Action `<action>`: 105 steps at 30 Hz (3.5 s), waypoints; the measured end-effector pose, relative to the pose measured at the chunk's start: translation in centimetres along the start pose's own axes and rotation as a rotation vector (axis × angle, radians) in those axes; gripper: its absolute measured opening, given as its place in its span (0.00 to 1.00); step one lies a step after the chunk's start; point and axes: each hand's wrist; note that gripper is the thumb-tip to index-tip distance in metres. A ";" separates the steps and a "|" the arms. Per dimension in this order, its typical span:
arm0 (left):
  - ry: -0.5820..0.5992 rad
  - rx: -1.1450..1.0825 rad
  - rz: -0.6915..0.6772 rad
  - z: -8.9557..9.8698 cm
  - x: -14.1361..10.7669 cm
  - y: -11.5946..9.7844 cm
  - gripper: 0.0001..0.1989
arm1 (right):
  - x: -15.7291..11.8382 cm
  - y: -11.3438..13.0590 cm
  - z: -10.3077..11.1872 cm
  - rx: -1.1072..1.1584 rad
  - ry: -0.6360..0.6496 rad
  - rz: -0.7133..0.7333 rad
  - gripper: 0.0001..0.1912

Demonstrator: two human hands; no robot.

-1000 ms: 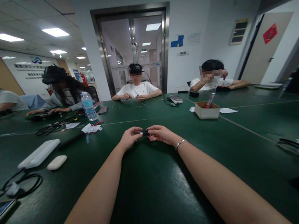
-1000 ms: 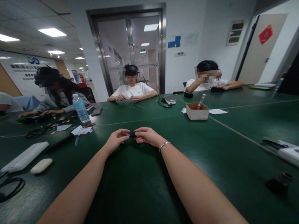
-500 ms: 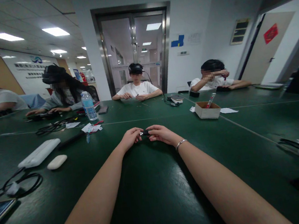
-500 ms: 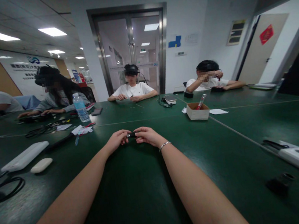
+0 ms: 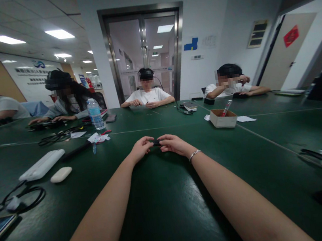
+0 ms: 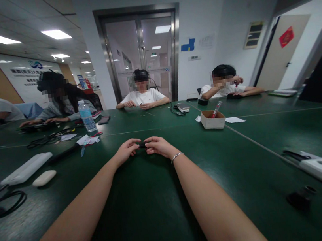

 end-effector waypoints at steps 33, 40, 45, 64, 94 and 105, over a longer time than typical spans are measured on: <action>-0.023 0.016 0.009 0.0 -0.1 -0.1 0.19 | -0.1 0.1 -0.2 -0.017 -0.004 -0.006 0.11; -0.014 0.010 -0.010 0.0 0.2 0.5 0.16 | -0.1 0.1 -0.1 -0.020 -0.011 -0.009 0.11; 0.031 0.022 -0.019 0.1 0.2 0.6 0.17 | 0.0 0.1 -0.1 -0.019 -0.010 -0.007 0.11; 0.054 0.061 -0.014 0.3 0.3 0.7 0.19 | -0.2 0.2 -0.3 -0.028 -0.014 -0.006 0.11; 0.036 0.072 -0.061 0.4 0.0 0.3 0.16 | -0.1 0.1 -0.2 -0.015 -0.011 -0.003 0.11; 0.028 0.115 -0.061 0.2 0.1 0.4 0.17 | -0.1 0.1 -0.1 -0.018 -0.011 -0.005 0.11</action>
Point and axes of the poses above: each hand's wrist, its own x-axis towards the middle knuckle, its own z-axis out of the back of the hand, y = z × x, and after that the axes turned 6 degrees about -x, right-handed
